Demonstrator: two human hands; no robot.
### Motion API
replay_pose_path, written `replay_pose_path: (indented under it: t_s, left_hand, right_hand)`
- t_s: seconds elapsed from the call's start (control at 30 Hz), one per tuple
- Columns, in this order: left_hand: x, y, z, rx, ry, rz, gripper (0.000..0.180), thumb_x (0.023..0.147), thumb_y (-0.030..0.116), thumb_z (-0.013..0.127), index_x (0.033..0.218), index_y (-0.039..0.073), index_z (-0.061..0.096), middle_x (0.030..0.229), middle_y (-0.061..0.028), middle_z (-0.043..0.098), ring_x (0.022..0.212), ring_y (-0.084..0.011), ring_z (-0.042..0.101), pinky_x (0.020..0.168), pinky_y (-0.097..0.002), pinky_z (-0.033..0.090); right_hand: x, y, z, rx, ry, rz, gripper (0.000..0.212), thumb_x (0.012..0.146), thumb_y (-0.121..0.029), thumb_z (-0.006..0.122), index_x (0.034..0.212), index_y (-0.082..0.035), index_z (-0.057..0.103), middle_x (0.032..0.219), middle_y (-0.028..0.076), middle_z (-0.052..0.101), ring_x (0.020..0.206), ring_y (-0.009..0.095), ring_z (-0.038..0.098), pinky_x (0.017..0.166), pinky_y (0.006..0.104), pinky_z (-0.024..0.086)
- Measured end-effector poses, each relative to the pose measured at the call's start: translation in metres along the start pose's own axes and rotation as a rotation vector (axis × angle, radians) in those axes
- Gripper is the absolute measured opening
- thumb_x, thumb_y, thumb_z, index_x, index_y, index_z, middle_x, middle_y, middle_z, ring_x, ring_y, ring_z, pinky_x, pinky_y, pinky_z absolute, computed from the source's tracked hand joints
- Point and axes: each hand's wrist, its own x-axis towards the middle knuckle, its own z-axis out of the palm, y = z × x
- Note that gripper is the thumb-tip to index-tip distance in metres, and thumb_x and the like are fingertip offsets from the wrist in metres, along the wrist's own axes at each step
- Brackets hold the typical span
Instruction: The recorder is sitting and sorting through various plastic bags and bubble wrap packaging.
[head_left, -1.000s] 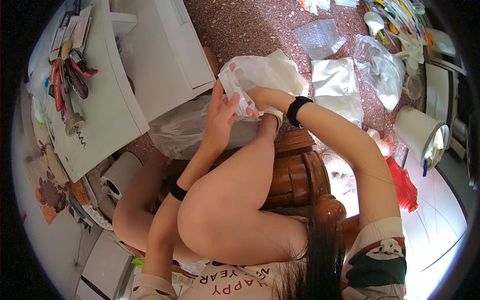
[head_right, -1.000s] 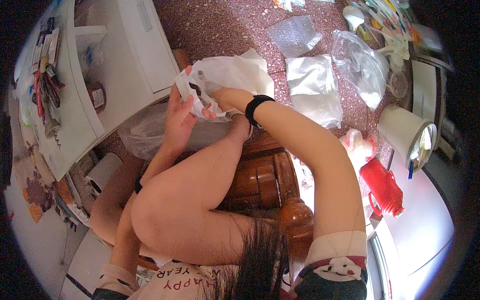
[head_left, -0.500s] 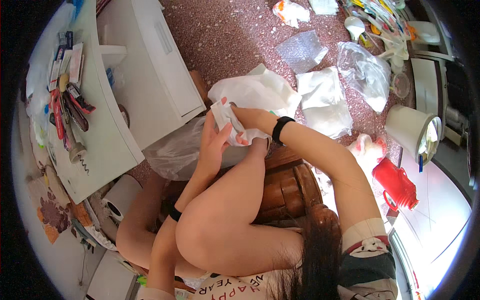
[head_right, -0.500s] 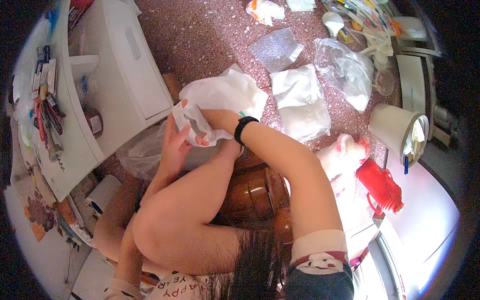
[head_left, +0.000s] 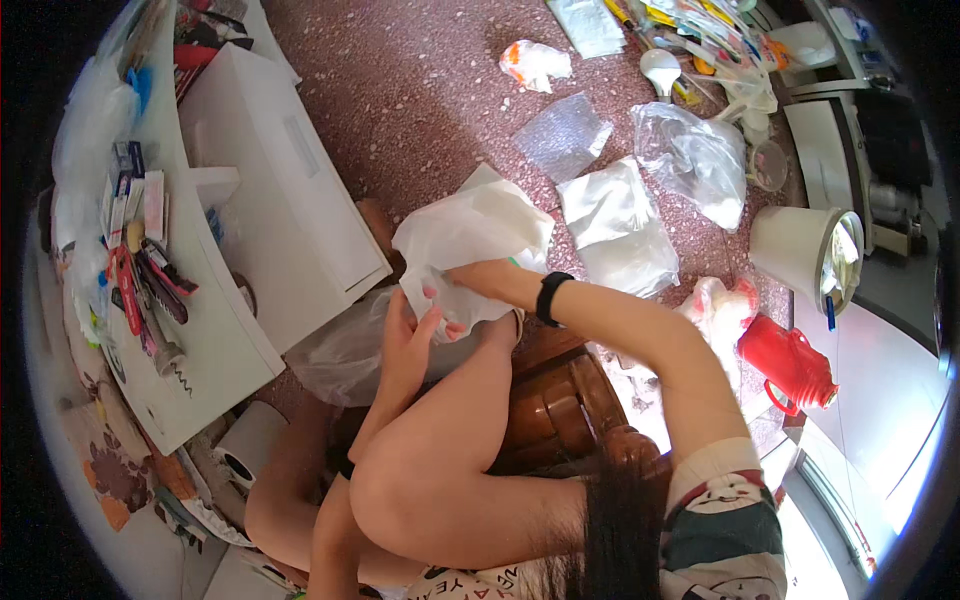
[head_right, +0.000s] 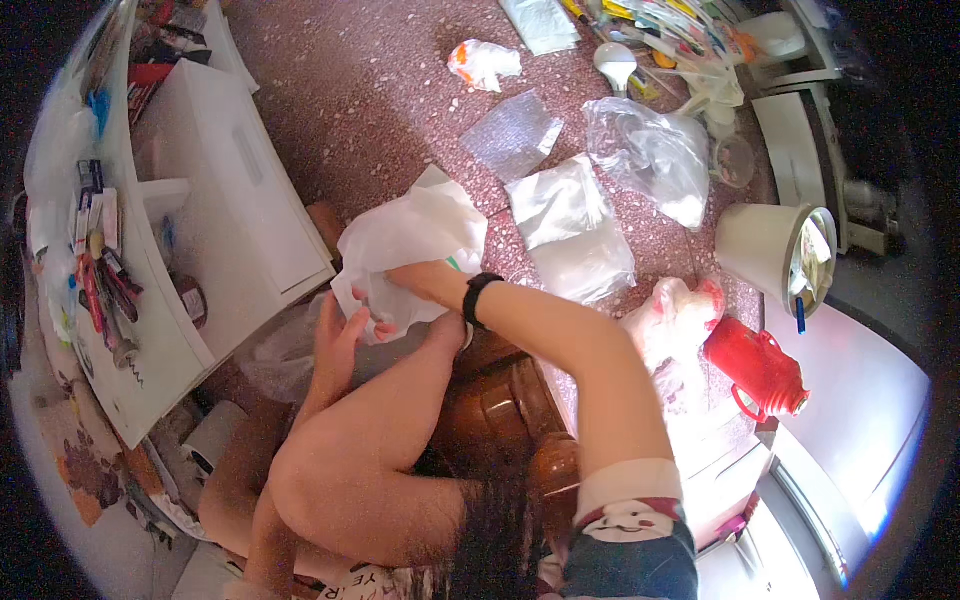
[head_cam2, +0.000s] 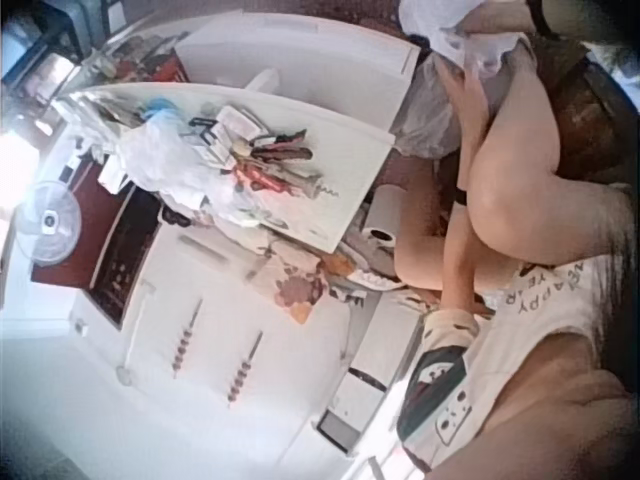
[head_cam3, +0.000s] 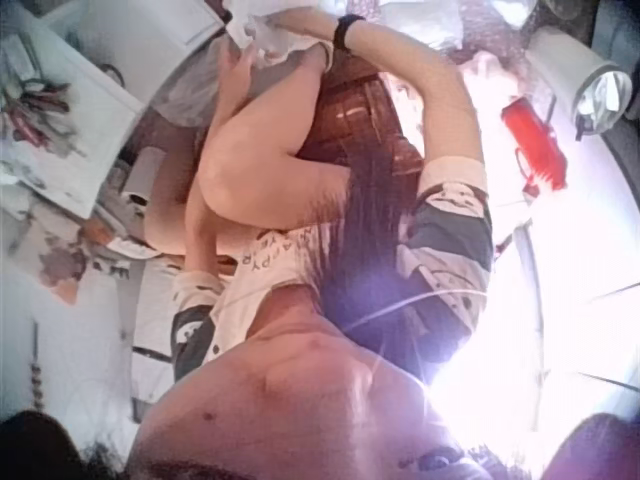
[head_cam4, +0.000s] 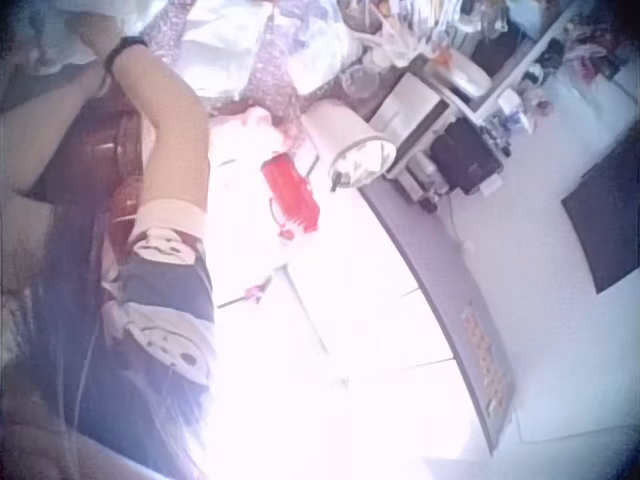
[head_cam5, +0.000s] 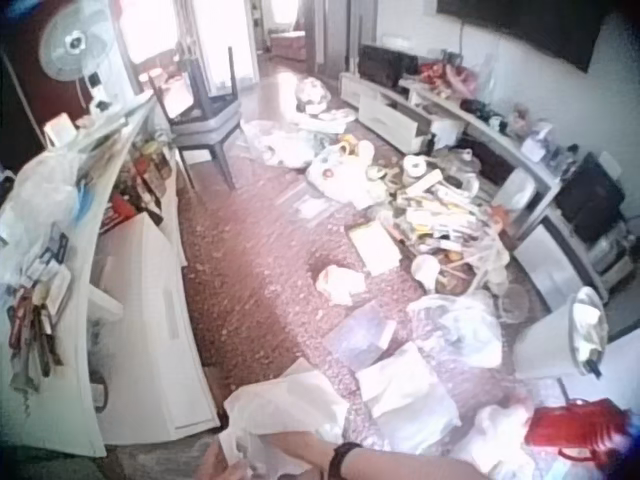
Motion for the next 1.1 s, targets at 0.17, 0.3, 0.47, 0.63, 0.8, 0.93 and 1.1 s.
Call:
replay_pose_path:
  t_s: [0.17, 0.3, 0.47, 0.63, 0.8, 0.93, 1.1]
  left_hand:
    - [-0.009, -0.013, -0.013, 0.261, 0.032, 0.021, 0.018, 0.087, 0.011, 0.059, 0.099, -0.003, 0.059, 0.086, -0.0082, 0.064, 0.071, -0.0158, 0.062, 0.066, -0.0294, 0.050]
    - [-0.016, 0.001, -0.010, 0.488, 0.031, 0.055, 0.021, 0.081, 0.018, 0.068, 0.084, -0.002, 0.066, 0.074, -0.0071, 0.067, 0.064, -0.0119, 0.059, 0.060, -0.0294, 0.047]
    - [-0.013, 0.023, 0.006, 0.653, -0.145, 0.121, 0.021, 0.078, 0.020, 0.070, 0.079, 0.000, 0.065, 0.070, -0.0073, 0.065, 0.062, -0.0097, 0.055, 0.057, -0.0284, 0.043]
    - [-0.022, 0.031, -0.001, 0.671, -0.110, 0.029, 0.022, 0.078, 0.020, 0.071, 0.074, 0.000, 0.061, 0.067, -0.0055, 0.062, 0.061, -0.0090, 0.054, 0.055, -0.0270, 0.042]
    - [-0.019, 0.014, -0.005, 0.627, -0.173, -0.030, 0.023, 0.082, 0.021, 0.067, 0.074, 0.001, 0.061, 0.063, -0.0047, 0.060, 0.056, -0.0079, 0.051, 0.051, -0.0251, 0.040]
    - [-0.017, 0.013, 0.000, 0.577, -0.190, -0.050, 0.025, 0.084, 0.024, 0.065, 0.075, 0.001, 0.061, 0.060, -0.0034, 0.059, 0.054, -0.0075, 0.050, 0.049, -0.0256, 0.039]
    - [-0.023, 0.013, -0.009, 0.589, -0.153, -0.034, 0.023, 0.085, 0.024, 0.064, 0.081, 0.001, 0.062, 0.065, -0.0030, 0.060, 0.058, -0.0089, 0.051, 0.052, -0.0261, 0.040]
  right_hand:
    - [-0.037, -0.018, -0.082, 0.227, 0.098, -0.260, 0.011, 0.077, -0.010, 0.059, 0.085, -0.004, 0.055, 0.076, 0.010, 0.061, 0.073, 0.031, 0.062, 0.061, 0.0375, 0.048]
    - [-0.050, 0.039, -0.123, 0.580, 0.657, 0.053, 0.008, 0.084, -0.015, 0.056, 0.081, -0.007, 0.058, 0.066, 0.008, 0.061, 0.056, 0.026, 0.060, 0.053, 0.0362, 0.047]
    - [-0.072, 0.244, -0.122, 0.143, 0.786, 1.305, 0.060, 0.076, -0.055, 0.061, 0.103, -0.002, 0.066, 0.096, 0.020, 0.067, 0.096, 0.034, 0.063, 0.085, 0.0410, 0.047]
    - [-0.043, 0.264, -0.086, 0.314, 0.602, 1.324, 0.081, 0.066, -0.062, 0.067, 0.106, 0.007, 0.062, 0.108, 0.025, 0.062, 0.105, 0.032, 0.060, 0.090, 0.0387, 0.045]
    - [-0.032, 0.278, -0.042, 0.287, 0.803, 1.351, 0.065, 0.066, -0.050, 0.074, 0.106, 0.000, 0.064, 0.107, 0.021, 0.064, 0.101, 0.029, 0.062, 0.088, 0.0365, 0.046]
    - [-0.042, 0.298, -0.035, 0.383, 1.082, 1.176, 0.044, 0.072, -0.040, 0.073, 0.096, -0.005, 0.063, 0.093, 0.018, 0.066, 0.085, 0.030, 0.064, 0.079, 0.0381, 0.048]
    - [-0.026, 0.241, -0.080, 0.759, 1.247, 0.584, 0.025, 0.087, -0.015, 0.062, 0.108, -0.004, 0.054, 0.088, 0.008, 0.066, 0.078, 0.013, 0.059, 0.070, 0.0273, 0.046]
